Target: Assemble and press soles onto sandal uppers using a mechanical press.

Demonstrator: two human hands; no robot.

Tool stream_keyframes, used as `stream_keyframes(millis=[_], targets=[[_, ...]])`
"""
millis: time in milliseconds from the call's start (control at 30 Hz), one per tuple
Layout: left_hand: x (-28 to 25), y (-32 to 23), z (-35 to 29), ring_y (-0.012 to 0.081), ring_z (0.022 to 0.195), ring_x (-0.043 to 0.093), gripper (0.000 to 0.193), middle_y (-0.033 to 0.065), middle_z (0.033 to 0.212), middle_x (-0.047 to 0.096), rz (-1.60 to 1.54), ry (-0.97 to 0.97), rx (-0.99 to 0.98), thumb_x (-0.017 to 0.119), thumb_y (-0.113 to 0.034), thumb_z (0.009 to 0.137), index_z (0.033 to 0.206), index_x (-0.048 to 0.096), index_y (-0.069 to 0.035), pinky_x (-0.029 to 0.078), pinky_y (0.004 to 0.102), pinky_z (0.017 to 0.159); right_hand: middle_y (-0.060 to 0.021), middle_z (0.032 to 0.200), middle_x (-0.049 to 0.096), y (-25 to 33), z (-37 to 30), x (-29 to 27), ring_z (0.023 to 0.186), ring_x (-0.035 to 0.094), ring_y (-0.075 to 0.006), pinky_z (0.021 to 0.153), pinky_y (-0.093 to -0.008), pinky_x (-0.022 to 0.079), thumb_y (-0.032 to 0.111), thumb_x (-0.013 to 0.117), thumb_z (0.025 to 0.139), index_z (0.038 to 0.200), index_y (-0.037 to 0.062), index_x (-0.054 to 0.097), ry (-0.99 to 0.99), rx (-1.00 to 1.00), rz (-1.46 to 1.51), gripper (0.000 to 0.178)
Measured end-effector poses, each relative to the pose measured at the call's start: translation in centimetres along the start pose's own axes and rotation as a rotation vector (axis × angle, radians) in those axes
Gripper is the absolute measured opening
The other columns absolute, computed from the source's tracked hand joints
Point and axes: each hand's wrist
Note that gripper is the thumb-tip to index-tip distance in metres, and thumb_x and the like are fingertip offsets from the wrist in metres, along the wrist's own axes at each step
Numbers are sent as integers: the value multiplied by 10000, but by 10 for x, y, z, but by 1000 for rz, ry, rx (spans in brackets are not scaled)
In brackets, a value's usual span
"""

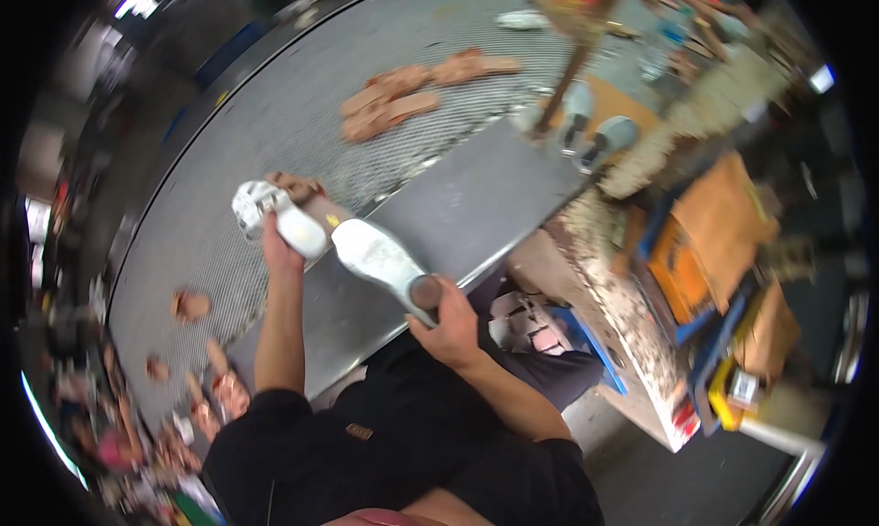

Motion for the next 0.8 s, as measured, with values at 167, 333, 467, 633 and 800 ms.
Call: stream_keyframes(millis=[167,333,467,633,800], targets=[[-136,-100,51,364,1224,696,393,191,1349,682,46,-191,346,585,-193,1126,1453,527,18,592,521,1066,-169,1202,696,27,-30,12,1055,720,-306,942,-395,581,93,933,772,1330,-26,640,-24,-10,246,641],[-16,0,-45,361,1266,682,543,180,1378,677,127,260,-23,581,-387,1135,1508,505,0,587,524,1063,-173,1284,665,38,-29,4,1155,683,-287,1007,-413,554,52,930,765,1280,-16,626,-42,111,376,601],[76,38,-107,370,1302,659,667,186,1411,666,-244,585,-33,494,-538,1137,1541,494,-8,545,535,1112,-183,1308,638,39,-15,1,1254,638,-335,1091,-467,501,47,930,755,1200,6,602,-146,60,356,555],[112,111,-146,376,1366,623,634,197,1476,634,-111,634,-403,384,-483,1152,1558,487,-7,466,548,1214,-211,1318,606,27,8,-15,1281,618,-367,1104,-501,501,80,944,750,1237,14,524,-312,-40,239,647],[134,138,-189,315,1348,641,579,179,1476,640,-60,654,-535,449,-404,1135,1537,506,8,493,478,1192,-226,1371,558,13,21,-37,1263,609,-350,1088,-478,505,118,945,728,1266,17,478,-426,-89,83,719]])
Point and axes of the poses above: each hand's wrist, its own z-axis towards the middle knuckle, its own x-axis out of the palm, y = z × x
